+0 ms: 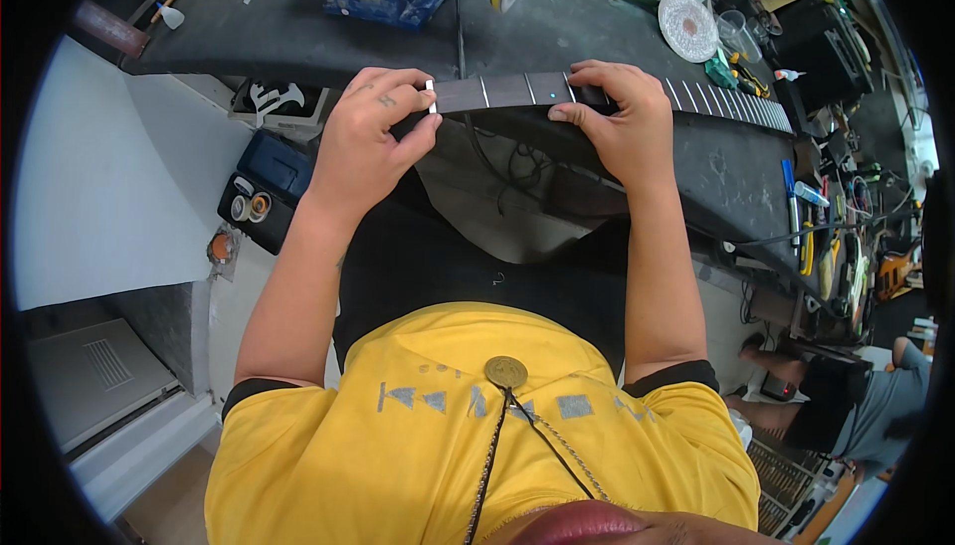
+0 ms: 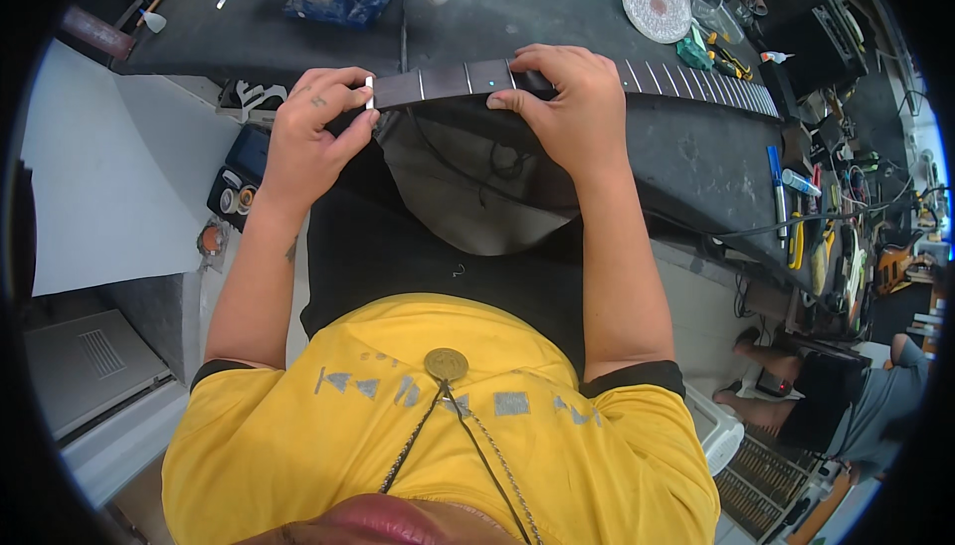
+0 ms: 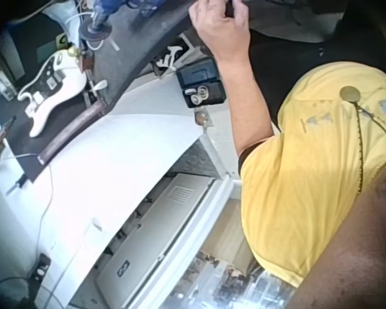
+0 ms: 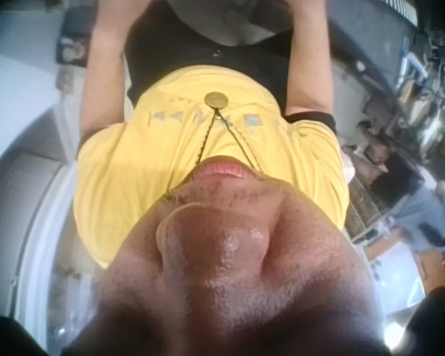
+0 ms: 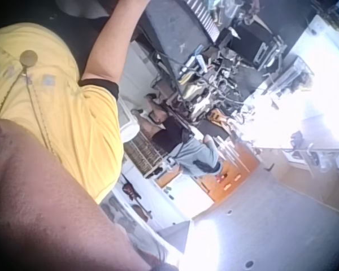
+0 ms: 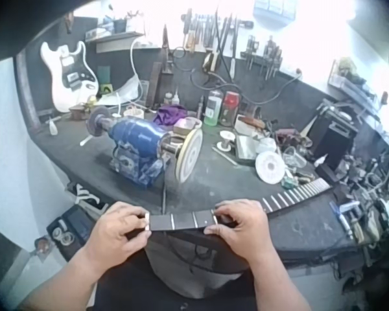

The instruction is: The person places a nut onto the end of a guitar neck and then uses a polishing wheel to polish a small white component before returning it to the guitar neck.

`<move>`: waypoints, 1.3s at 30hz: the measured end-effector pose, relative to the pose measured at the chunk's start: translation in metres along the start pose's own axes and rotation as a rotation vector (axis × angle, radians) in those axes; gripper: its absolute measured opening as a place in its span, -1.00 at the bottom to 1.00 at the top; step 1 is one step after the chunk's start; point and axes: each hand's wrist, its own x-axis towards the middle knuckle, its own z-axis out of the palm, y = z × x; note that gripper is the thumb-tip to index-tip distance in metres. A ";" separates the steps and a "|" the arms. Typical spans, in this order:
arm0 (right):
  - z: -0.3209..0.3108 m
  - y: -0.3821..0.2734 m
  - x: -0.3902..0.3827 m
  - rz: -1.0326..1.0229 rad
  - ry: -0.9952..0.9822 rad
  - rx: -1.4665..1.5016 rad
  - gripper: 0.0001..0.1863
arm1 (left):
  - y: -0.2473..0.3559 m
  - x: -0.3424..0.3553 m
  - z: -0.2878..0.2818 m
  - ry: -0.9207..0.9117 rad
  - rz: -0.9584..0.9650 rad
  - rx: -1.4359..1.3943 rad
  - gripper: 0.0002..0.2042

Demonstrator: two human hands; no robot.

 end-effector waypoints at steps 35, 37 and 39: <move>-0.009 -0.008 -0.006 0.071 -0.028 -0.059 -0.36 | -0.031 -0.018 0.022 0.111 0.171 0.016 -0.35; -0.011 -0.007 -0.006 0.072 -0.030 -0.067 -0.33 | -0.033 -0.017 0.025 0.111 0.194 0.003 -0.30; -0.013 -0.012 -0.002 0.113 -0.049 -0.039 -0.32 | -0.033 -0.018 0.023 0.124 0.181 0.015 -0.23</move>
